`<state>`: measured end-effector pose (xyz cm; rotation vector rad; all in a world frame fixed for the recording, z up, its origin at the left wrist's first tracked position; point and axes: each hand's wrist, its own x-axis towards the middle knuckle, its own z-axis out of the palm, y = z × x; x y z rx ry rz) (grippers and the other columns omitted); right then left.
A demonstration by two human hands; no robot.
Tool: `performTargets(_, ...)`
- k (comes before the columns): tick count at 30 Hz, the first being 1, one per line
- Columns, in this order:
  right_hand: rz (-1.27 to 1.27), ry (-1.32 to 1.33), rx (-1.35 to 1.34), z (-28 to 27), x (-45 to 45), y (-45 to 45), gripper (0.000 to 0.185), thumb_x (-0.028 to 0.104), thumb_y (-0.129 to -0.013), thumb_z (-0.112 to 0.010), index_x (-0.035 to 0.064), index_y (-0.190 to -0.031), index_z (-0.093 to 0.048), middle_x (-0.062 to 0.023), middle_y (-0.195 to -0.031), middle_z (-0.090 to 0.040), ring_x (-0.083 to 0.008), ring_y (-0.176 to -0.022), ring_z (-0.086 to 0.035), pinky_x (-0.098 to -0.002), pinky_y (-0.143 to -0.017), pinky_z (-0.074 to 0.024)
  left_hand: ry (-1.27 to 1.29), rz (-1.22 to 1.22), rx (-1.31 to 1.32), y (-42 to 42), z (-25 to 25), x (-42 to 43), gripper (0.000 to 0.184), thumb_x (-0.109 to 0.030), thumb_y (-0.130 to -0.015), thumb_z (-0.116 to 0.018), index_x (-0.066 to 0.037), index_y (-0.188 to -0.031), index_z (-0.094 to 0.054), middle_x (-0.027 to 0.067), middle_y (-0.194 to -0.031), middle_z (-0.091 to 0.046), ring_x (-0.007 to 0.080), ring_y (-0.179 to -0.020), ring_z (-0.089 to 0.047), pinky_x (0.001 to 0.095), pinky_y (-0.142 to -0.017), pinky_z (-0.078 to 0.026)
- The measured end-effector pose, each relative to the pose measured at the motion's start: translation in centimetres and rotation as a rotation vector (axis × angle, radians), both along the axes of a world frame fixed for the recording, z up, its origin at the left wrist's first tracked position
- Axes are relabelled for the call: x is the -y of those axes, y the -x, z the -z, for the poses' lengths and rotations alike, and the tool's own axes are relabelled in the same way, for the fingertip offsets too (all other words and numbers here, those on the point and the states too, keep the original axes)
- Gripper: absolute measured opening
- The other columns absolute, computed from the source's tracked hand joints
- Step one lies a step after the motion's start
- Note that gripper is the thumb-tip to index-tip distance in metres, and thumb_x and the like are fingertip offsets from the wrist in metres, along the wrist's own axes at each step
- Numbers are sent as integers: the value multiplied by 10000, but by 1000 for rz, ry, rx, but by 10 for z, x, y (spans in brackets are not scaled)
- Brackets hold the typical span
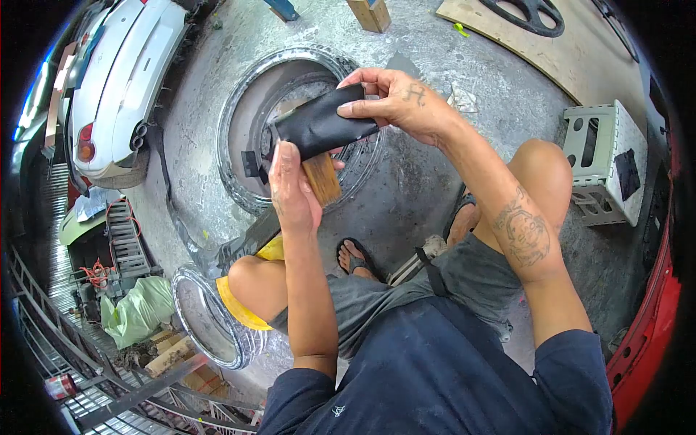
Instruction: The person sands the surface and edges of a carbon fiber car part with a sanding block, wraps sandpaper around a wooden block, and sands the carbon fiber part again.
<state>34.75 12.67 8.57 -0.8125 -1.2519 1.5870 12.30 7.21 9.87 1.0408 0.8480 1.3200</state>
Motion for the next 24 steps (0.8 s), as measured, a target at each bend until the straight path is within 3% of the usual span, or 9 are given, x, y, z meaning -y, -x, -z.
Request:
performTargets(6,38,-37,59,-10,7,9,375,283,-910,-891,88,-1203,-760,4,-986,-734,-98,-948,-692,-270,-835,-542,24,58,-34,0,9,-2,427,-333,-1161,-557,39,-1362,-609,192,-1149,-764,269,-936,-778,394,-735,-663)
performTargets(8,88,-175,32,-5,4,11,397,318,-914,-890,121,-1243,-791,-11,-1015,-739,-111,-961,-687,-283,-873,-534,56,64,5,0,11,0,473,-368,-1167,-535,48,-1381,-604,194,-1161,-763,272,-940,-779,402,-737,-666)
performTargets(14,109,-155,43,2,7,18,411,326,-938,-870,201,-1324,-809,-37,-1129,-771,-127,-1026,-711,-282,-884,-564,103,93,167,-3,14,4,601,-466,-1180,-442,67,-1424,-573,205,-1179,-762,291,-968,-780,426,-753,-674)
performTargets(20,110,-213,105,4,5,20,346,281,-981,-826,174,-1309,-814,-49,-1136,-793,-132,-1016,-731,-301,-913,-590,144,89,82,3,19,2,661,-561,-1155,-443,10,-1468,-561,186,-1213,-754,282,-994,-762,424,-803,-648)
performTargets(24,94,-189,113,6,4,18,339,265,-983,-824,154,-1303,-815,-49,-1126,-804,-123,-1010,-729,-302,-913,-589,144,76,168,-1,18,4,615,-505,-1164,-467,44,-1418,-584,199,-1151,-772,294,-961,-783,429,-756,-666)
